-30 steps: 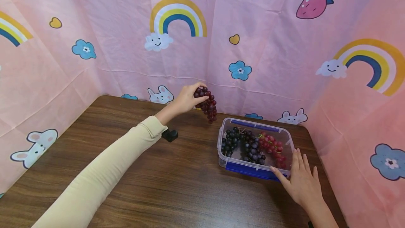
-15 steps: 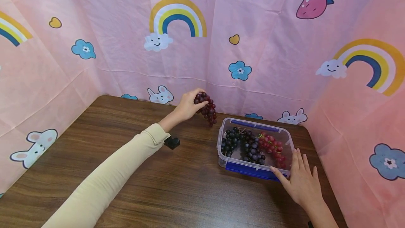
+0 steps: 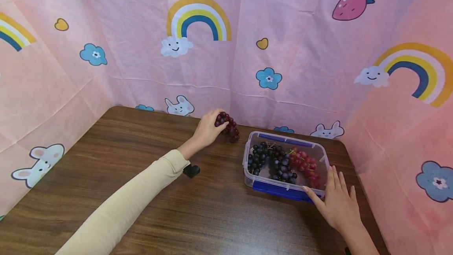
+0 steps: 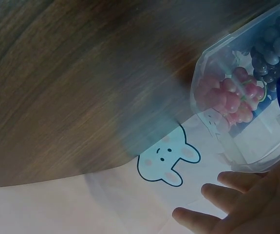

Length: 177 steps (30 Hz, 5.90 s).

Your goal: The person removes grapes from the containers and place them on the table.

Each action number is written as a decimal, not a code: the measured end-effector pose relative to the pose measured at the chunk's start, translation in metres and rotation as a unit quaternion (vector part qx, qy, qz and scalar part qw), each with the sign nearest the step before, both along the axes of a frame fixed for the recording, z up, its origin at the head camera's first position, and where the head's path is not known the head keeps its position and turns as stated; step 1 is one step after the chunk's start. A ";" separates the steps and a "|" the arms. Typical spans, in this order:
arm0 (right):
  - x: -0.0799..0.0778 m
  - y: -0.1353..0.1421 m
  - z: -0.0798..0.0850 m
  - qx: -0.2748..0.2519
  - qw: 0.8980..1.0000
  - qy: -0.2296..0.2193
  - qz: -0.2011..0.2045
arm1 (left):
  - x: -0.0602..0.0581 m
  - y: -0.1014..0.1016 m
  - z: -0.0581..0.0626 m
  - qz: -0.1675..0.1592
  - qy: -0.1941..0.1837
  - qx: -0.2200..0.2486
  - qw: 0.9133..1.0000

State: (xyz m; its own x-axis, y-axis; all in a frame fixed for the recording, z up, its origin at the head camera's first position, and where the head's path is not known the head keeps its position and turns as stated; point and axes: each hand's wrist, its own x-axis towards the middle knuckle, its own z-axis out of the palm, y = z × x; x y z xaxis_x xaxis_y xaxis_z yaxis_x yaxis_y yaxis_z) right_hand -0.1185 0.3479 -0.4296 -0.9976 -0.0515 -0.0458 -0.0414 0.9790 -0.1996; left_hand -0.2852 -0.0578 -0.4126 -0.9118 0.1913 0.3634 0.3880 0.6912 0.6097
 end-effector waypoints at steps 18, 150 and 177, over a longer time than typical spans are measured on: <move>0.001 0.000 0.001 -0.003 1.000 0.005 0.005 | 0.032 -0.011 -0.023 0.047 0.032 -0.073 0.996; 0.001 0.000 0.001 -0.007 1.000 0.021 0.011 | 0.066 0.080 0.050 -0.285 -0.174 -0.225 0.916; 0.003 -0.002 -0.001 -0.008 1.000 0.022 0.012 | 0.026 0.130 0.028 -0.258 -0.184 -0.344 0.884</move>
